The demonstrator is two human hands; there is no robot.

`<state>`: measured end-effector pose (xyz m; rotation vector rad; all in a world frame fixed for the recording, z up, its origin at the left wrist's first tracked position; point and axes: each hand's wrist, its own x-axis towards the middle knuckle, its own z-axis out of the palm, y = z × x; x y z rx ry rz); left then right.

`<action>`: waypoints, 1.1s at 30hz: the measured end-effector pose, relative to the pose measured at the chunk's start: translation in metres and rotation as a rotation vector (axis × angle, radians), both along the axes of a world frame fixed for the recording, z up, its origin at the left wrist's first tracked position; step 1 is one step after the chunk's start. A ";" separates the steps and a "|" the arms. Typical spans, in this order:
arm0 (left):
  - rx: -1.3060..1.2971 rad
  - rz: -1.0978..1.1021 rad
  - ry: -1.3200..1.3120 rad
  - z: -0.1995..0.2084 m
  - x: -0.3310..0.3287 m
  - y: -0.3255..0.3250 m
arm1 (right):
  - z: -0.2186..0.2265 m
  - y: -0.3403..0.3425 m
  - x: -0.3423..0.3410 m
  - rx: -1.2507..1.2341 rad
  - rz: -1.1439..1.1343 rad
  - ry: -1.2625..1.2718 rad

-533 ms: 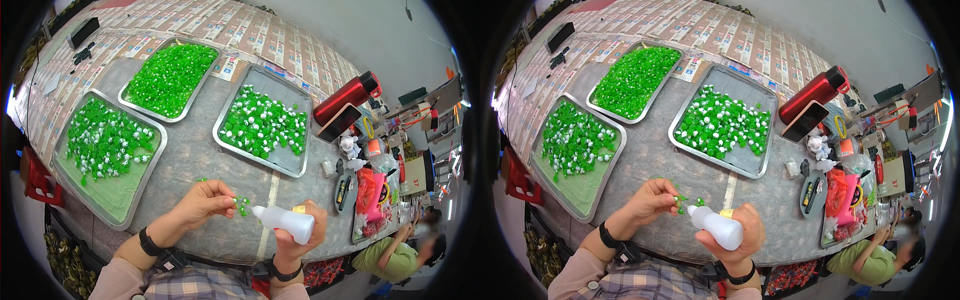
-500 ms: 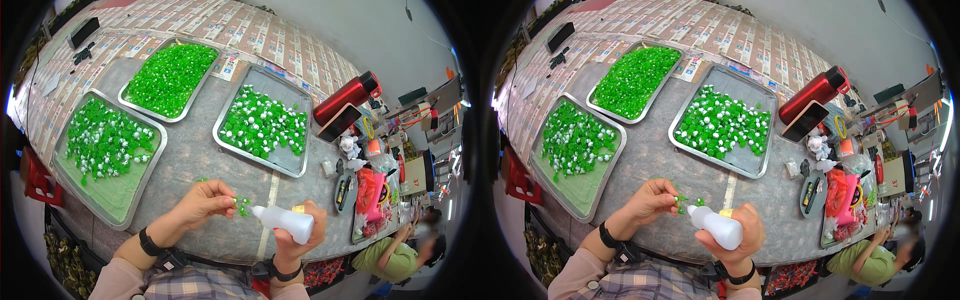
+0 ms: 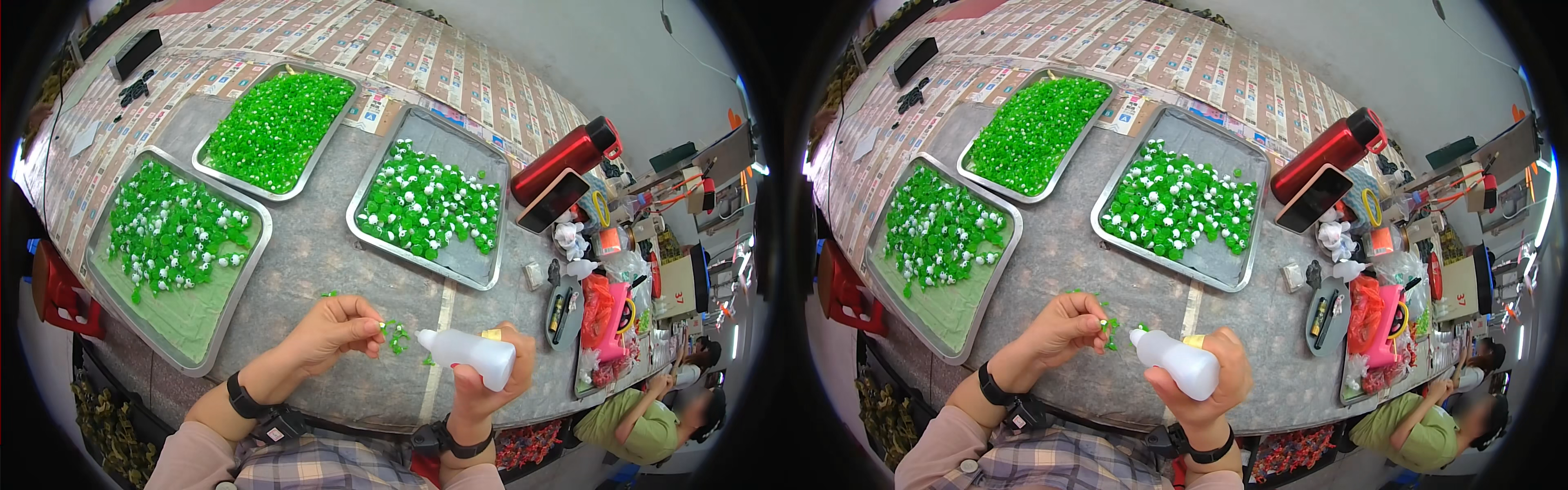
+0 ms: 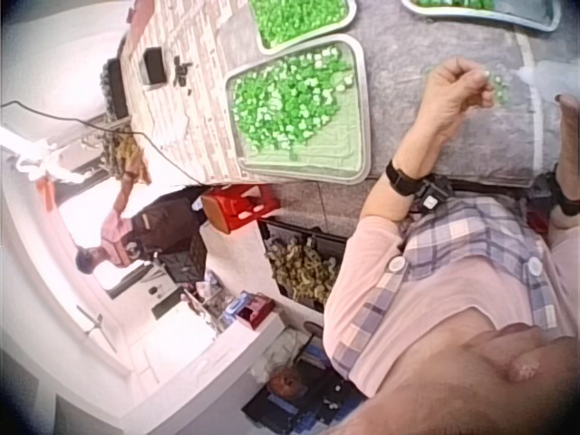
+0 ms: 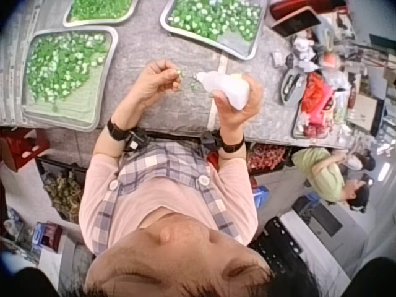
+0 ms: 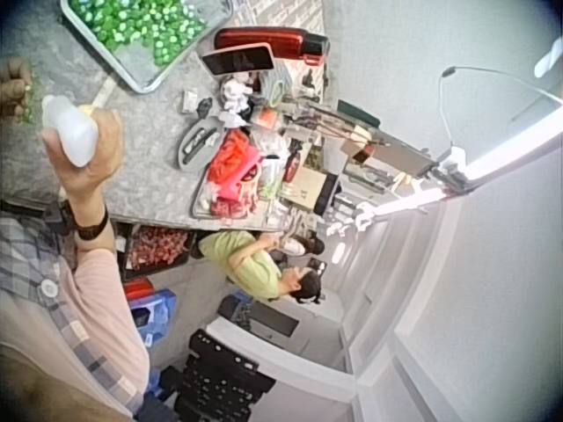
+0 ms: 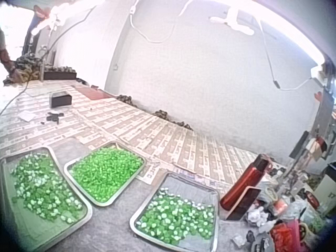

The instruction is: Gluing small white plastic components onto green plastic bases to assemble toy figures.

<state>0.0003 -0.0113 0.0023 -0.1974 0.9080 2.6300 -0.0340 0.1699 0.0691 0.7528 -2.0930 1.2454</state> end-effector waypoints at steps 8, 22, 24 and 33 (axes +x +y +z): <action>-0.302 0.203 0.193 0.003 0.003 0.007 | -0.001 0.008 0.004 -0.109 0.039 -0.071; -0.372 0.250 0.245 0.006 0.002 0.009 | -0.003 0.009 0.005 -0.169 -0.137 -0.102; -0.365 0.263 0.248 0.005 0.000 0.012 | -0.002 0.020 0.000 -0.301 -0.182 -0.204; -0.374 0.293 0.120 0.005 0.001 0.009 | -0.064 0.122 -0.062 -0.326 -0.275 -0.653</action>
